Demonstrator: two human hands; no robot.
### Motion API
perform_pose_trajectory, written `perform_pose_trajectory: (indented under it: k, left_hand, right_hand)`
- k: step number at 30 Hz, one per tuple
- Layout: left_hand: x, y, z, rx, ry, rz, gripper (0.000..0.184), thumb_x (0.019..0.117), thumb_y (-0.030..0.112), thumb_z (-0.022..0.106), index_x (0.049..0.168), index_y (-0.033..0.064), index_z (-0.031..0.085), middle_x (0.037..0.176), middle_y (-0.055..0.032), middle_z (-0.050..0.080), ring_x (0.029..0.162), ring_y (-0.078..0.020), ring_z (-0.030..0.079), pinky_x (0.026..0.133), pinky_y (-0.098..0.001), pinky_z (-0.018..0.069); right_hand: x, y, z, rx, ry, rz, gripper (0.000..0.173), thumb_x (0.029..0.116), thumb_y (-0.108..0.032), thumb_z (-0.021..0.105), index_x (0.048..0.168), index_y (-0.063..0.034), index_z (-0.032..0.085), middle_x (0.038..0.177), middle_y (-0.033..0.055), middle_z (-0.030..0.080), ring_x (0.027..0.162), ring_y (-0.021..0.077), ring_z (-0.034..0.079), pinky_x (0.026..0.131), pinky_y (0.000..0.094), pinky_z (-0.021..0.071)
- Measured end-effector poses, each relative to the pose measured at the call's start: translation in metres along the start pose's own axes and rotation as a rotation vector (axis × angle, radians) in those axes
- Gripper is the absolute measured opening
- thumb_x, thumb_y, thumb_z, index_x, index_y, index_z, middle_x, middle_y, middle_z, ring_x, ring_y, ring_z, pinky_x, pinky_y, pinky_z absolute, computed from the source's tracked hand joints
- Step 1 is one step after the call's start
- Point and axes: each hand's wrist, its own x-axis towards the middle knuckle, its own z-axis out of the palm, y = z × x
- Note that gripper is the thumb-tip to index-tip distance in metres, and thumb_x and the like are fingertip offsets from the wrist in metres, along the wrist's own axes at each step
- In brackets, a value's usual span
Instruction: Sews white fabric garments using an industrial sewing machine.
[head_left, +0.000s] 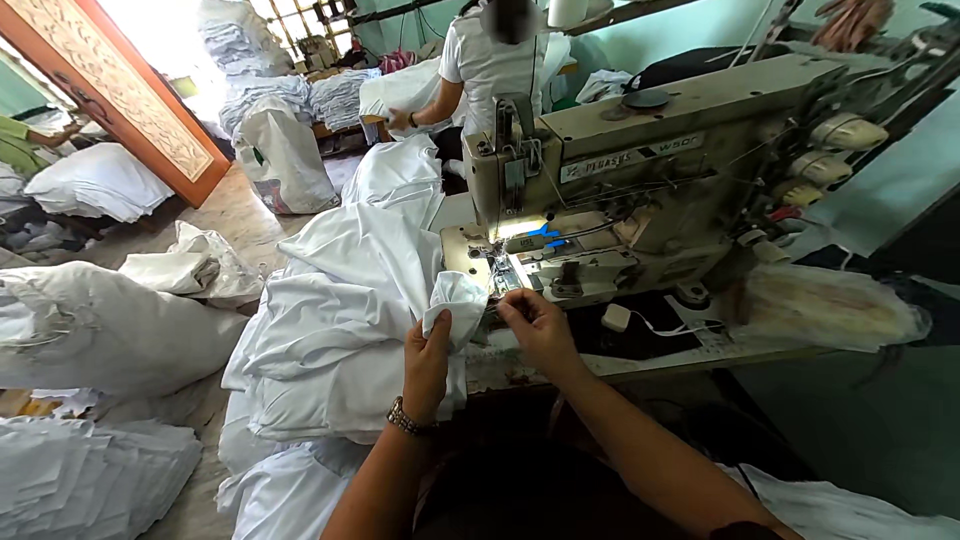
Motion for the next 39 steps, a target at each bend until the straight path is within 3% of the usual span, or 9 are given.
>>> perform_pose_trajectory:
  k: [4, 11, 14, 18, 21, 25, 30, 35, 39]
  left_hand:
    - [0.004, -0.001, 0.001, -0.02, 0.014, -0.029, 0.022, 0.106, 0.011, 0.05, 0.1, 0.0009, 0.069, 0.083, -0.0031, 0.072, 0.078, -0.0097, 0.07, 0.074, -0.0297, 0.0601]
    - [0.008, 0.001, 0.004, -0.042, 0.062, -0.083, 0.022, 0.108, 0.013, 0.046, 0.104, 0.0006, 0.065, 0.086, -0.0045, 0.07, 0.08, -0.0107, 0.07, 0.077, -0.0311, 0.0602]
    - [0.008, 0.0, 0.006, -0.044, 0.054, -0.076, 0.023, 0.108, 0.013, 0.047, 0.103, 0.0005, 0.065, 0.085, -0.0043, 0.07, 0.08, -0.0108, 0.069, 0.076, -0.0312, 0.0601]
    - [0.008, -0.001, 0.009, -0.032, 0.046, -0.06, 0.023, 0.1078, 0.013, 0.047, 0.103, 0.0003, 0.066, 0.084, -0.0038, 0.071, 0.079, -0.0105, 0.07, 0.076, -0.0311, 0.0605]
    - [0.007, 0.0, 0.009, -0.029, 0.032, -0.059, 0.023, 0.108, 0.012, 0.047, 0.103, -0.0002, 0.066, 0.084, -0.0046, 0.071, 0.08, -0.011, 0.07, 0.077, -0.0317, 0.0608]
    - [0.008, -0.001, 0.01, -0.018, 0.037, -0.07, 0.023, 0.1082, 0.014, 0.047, 0.106, -0.0002, 0.066, 0.086, -0.0048, 0.071, 0.08, -0.0109, 0.07, 0.077, -0.0315, 0.0601]
    - [0.011, -0.002, 0.01, -0.04, 0.055, -0.109, 0.024, 0.1085, 0.015, 0.047, 0.108, -0.0018, 0.065, 0.089, -0.0074, 0.071, 0.084, -0.0137, 0.071, 0.08, -0.0346, 0.0606]
    - [0.011, -0.002, 0.015, -0.046, 0.052, -0.102, 0.025, 0.1086, 0.015, 0.047, 0.107, -0.0014, 0.066, 0.087, -0.007, 0.071, 0.082, -0.0129, 0.071, 0.079, -0.0333, 0.0608]
    - [0.011, 0.001, 0.018, -0.042, 0.076, -0.116, 0.026, 0.109, 0.015, 0.046, 0.107, -0.0015, 0.066, 0.086, -0.0068, 0.071, 0.08, -0.0123, 0.07, 0.076, -0.0318, 0.0603]
  right_hand:
    - [-0.006, 0.014, -0.023, -0.031, 0.115, 0.066, 0.013, 0.1013, -0.016, 0.057, 0.099, -0.0053, 0.065, 0.079, -0.0051, 0.059, 0.061, -0.0023, 0.05, 0.055, 0.0148, 0.0428]
    - [-0.006, 0.022, -0.049, -0.089, 0.28, 0.091, 0.019, 0.1039, -0.022, 0.057, 0.106, -0.0039, 0.063, 0.077, -0.003, 0.057, 0.056, 0.0, 0.048, 0.052, 0.0178, 0.043]
    - [-0.011, 0.007, -0.035, -0.081, 0.138, -0.043, 0.019, 0.1013, -0.019, 0.062, 0.105, -0.0014, 0.067, 0.082, -0.0025, 0.062, 0.066, -0.0016, 0.054, 0.061, 0.0156, 0.0477]
    - [-0.009, -0.001, -0.007, -0.126, -0.032, -0.183, 0.023, 0.0995, -0.021, 0.065, 0.112, -0.0023, 0.071, 0.085, 0.0017, 0.066, 0.068, 0.0001, 0.055, 0.062, 0.016, 0.0489]
    - [-0.005, 0.0, 0.004, -0.24, -0.078, -0.231, 0.027, 0.0997, -0.027, 0.065, 0.116, -0.007, 0.073, 0.088, 0.0033, 0.066, 0.072, 0.0047, 0.058, 0.066, 0.02, 0.051]
    - [-0.002, 0.011, 0.003, -0.412, -0.01, -0.339, 0.021, 0.1005, -0.02, 0.058, 0.106, -0.0053, 0.072, 0.089, 0.0076, 0.068, 0.073, 0.0131, 0.064, 0.066, 0.029, 0.0562]
    - [-0.004, 0.015, -0.013, -0.407, 0.127, -0.312, 0.022, 0.1034, -0.02, 0.056, 0.107, -0.0026, 0.069, 0.088, 0.0065, 0.065, 0.074, 0.009, 0.06, 0.067, 0.0236, 0.0535]
    - [-0.014, 0.002, 0.001, -0.352, -0.034, -0.208, 0.037, 0.1009, -0.034, 0.062, 0.12, -0.0028, 0.064, 0.096, 0.009, 0.068, 0.075, 0.0115, 0.062, 0.066, 0.0284, 0.055]
    - [-0.017, 0.001, 0.008, -0.362, -0.103, -0.164, 0.034, 0.1028, -0.028, 0.054, 0.122, -0.0005, 0.063, 0.099, 0.0098, 0.068, 0.081, 0.0119, 0.064, 0.074, 0.0283, 0.0567]
